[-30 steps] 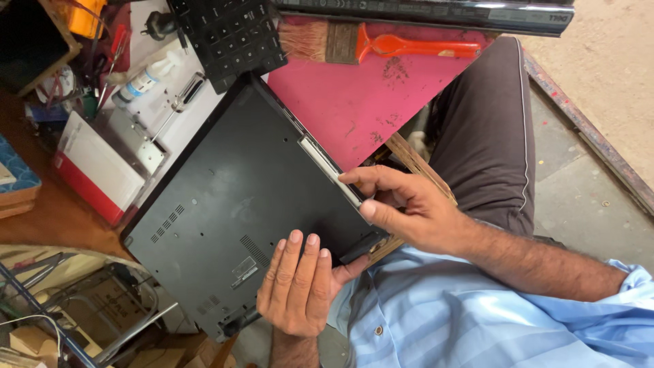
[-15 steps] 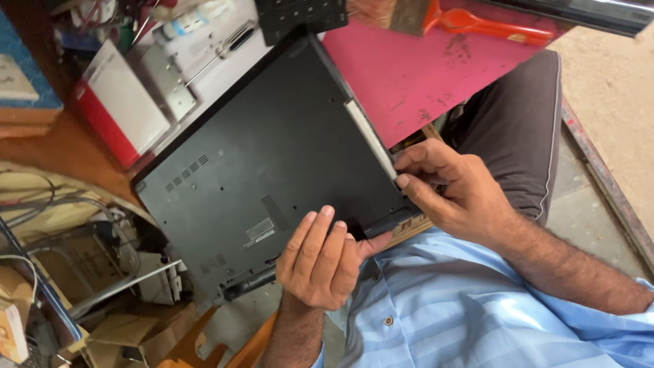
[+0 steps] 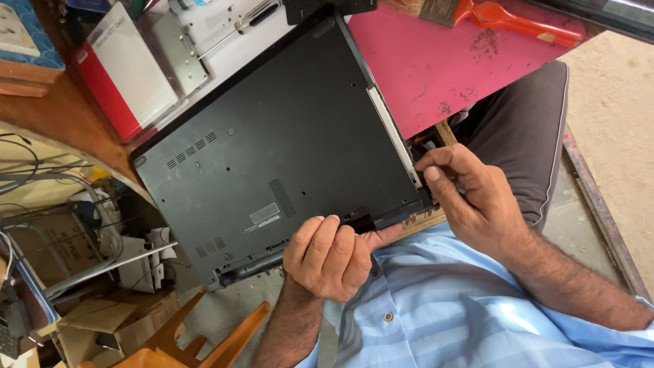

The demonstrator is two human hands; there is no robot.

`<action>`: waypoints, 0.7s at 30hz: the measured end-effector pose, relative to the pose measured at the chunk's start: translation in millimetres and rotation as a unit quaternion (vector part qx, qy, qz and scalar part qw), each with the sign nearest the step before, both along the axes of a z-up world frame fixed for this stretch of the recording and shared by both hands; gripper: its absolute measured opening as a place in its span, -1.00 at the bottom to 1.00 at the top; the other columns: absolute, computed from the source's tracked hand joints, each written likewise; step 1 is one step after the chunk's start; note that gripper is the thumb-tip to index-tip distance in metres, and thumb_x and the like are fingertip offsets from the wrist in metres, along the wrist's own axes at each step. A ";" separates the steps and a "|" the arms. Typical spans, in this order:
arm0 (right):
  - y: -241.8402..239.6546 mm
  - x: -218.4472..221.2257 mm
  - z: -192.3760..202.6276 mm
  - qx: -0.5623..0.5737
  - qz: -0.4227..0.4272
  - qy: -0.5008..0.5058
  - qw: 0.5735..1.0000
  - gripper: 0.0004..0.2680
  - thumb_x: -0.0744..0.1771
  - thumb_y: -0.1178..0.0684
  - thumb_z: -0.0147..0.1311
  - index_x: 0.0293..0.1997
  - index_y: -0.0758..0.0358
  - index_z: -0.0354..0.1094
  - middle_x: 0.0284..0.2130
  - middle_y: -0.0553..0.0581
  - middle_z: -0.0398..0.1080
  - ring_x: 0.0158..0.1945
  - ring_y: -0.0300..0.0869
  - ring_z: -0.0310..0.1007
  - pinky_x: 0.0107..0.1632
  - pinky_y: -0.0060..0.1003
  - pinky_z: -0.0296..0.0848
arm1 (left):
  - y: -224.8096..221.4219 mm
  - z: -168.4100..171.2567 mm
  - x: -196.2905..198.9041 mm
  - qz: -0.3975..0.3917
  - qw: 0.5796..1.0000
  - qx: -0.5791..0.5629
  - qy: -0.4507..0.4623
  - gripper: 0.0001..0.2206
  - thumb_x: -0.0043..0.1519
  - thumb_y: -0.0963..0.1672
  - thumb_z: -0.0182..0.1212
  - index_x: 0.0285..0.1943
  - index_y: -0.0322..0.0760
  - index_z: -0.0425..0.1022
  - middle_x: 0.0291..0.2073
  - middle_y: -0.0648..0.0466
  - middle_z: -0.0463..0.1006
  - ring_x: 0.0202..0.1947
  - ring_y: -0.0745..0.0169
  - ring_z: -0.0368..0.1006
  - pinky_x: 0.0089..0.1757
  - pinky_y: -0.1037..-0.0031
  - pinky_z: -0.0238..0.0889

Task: The person disassembles a laptop by removing the outer casing and internal components, then reassembles it by fitting the casing and parts back together.

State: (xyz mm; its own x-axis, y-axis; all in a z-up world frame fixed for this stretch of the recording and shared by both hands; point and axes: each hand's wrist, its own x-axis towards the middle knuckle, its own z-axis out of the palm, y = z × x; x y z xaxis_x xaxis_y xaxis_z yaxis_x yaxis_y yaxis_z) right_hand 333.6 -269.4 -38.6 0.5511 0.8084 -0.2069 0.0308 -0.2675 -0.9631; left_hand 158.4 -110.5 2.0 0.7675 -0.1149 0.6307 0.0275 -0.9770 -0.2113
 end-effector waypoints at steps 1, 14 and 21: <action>-0.7 -0.3 -0.8 -0.001 0.001 -0.003 1.000 -0.90 0.45 0.13 -0.04 -0.01 0.31 0.34 -0.50 0.05 0.33 -0.45 -0.35 0.28 -0.34 -0.40 0.35 | 0.4 -0.5 0.2 0.000 1.000 0.003 -0.002 -0.56 0.32 0.07 0.50 -0.34 -0.18 0.32 -0.53 0.21 0.41 -0.38 0.28 0.49 -0.25 0.43 0.41; -6.8 -4.3 4.3 0.016 0.002 -0.056 0.998 -0.88 0.42 0.10 0.01 -0.04 0.35 0.33 -0.36 0.10 0.48 -0.31 -0.23 0.56 -0.22 -0.35 0.53 | -0.4 1.0 1.1 0.006 1.000 0.005 -0.005 -0.55 0.32 0.08 0.49 -0.36 -0.16 0.31 -0.54 0.24 0.38 -0.42 0.32 0.44 -0.28 0.46 0.35; -5.2 -4.5 14.2 0.004 -0.007 -0.088 0.996 -0.84 0.37 0.07 0.12 -0.06 0.36 0.36 -0.33 0.12 0.53 -0.25 -0.24 0.60 -0.27 -0.34 0.59 | -4.4 1.1 -0.4 0.023 1.000 -0.004 -0.006 -0.53 0.30 0.09 0.47 -0.40 -0.17 0.28 -0.55 0.21 0.35 -0.45 0.29 0.40 -0.30 0.42 0.33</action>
